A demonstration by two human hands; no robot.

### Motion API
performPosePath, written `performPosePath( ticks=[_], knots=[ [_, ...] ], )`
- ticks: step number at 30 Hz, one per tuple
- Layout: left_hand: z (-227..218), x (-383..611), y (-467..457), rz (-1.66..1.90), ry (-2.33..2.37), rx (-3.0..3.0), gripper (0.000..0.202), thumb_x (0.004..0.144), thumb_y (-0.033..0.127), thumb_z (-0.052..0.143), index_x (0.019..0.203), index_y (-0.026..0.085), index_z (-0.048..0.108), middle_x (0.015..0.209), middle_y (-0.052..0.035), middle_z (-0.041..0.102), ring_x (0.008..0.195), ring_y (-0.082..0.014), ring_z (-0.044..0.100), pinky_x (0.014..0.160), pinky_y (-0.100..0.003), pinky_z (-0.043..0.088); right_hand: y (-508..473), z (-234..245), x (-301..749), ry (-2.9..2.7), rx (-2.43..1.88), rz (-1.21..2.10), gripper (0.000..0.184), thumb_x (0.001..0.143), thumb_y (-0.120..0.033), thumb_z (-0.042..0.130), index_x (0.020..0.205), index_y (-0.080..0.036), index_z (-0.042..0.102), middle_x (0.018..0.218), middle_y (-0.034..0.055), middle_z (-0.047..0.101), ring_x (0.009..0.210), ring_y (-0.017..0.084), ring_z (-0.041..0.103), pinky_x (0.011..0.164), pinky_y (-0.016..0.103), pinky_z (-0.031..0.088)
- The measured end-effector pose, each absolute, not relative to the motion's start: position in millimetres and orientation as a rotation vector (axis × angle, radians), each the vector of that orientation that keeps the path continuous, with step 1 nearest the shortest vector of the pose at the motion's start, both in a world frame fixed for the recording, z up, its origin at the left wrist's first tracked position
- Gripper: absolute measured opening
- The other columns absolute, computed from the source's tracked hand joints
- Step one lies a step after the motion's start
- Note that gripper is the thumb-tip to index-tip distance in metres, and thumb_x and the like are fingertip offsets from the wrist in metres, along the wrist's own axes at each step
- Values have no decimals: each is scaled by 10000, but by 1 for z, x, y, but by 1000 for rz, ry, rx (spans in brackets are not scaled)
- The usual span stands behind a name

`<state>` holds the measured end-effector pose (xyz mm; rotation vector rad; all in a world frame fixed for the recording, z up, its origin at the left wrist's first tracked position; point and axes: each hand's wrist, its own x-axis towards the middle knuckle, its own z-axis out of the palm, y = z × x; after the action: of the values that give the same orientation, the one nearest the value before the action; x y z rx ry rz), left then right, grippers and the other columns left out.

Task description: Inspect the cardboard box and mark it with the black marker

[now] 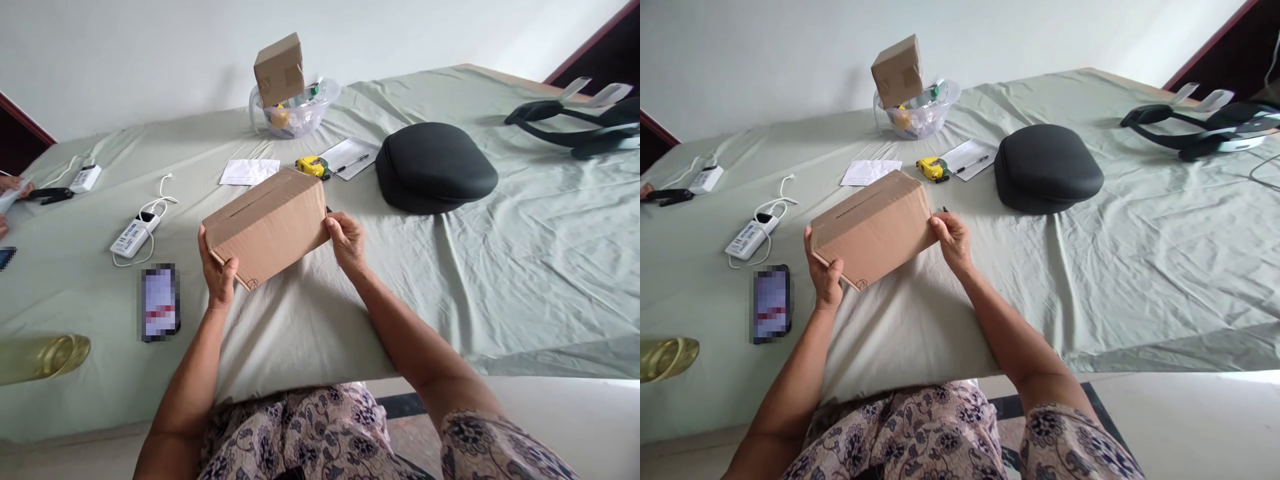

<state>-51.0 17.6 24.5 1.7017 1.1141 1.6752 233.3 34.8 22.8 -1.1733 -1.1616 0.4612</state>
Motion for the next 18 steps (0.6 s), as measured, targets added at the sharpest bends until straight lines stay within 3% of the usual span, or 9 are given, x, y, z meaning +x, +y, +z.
performPosePath(
  ticks=[10, 18],
  knots=[
    [25, -50, 24, 1749, 1047, 1461, 908, 867, 677, 600, 1604, 250, 284, 1572, -165, 474, 1451, -323, 523, 1199, -465, 471, 31, 22, 222, -1194, -1080, 590, 564, 882, -774, 611, 881, -216, 692, 731, -6, 599, 654, 124, 560, 650, 288, 513],
    [16, -55, 30, 1794, 1167, 1460, 751, 852, 751, 633, 1364, 230, 458, 1399, -162, 568, 1328, -303, 605, 1135, -478, 522, 27, 15, 210, -1228, -1099, 582, 549, 914, -761, 574, 905, -216, 636, 757, -6, 606, 634, 116, 559, 604, 275, 518]
  ],
)
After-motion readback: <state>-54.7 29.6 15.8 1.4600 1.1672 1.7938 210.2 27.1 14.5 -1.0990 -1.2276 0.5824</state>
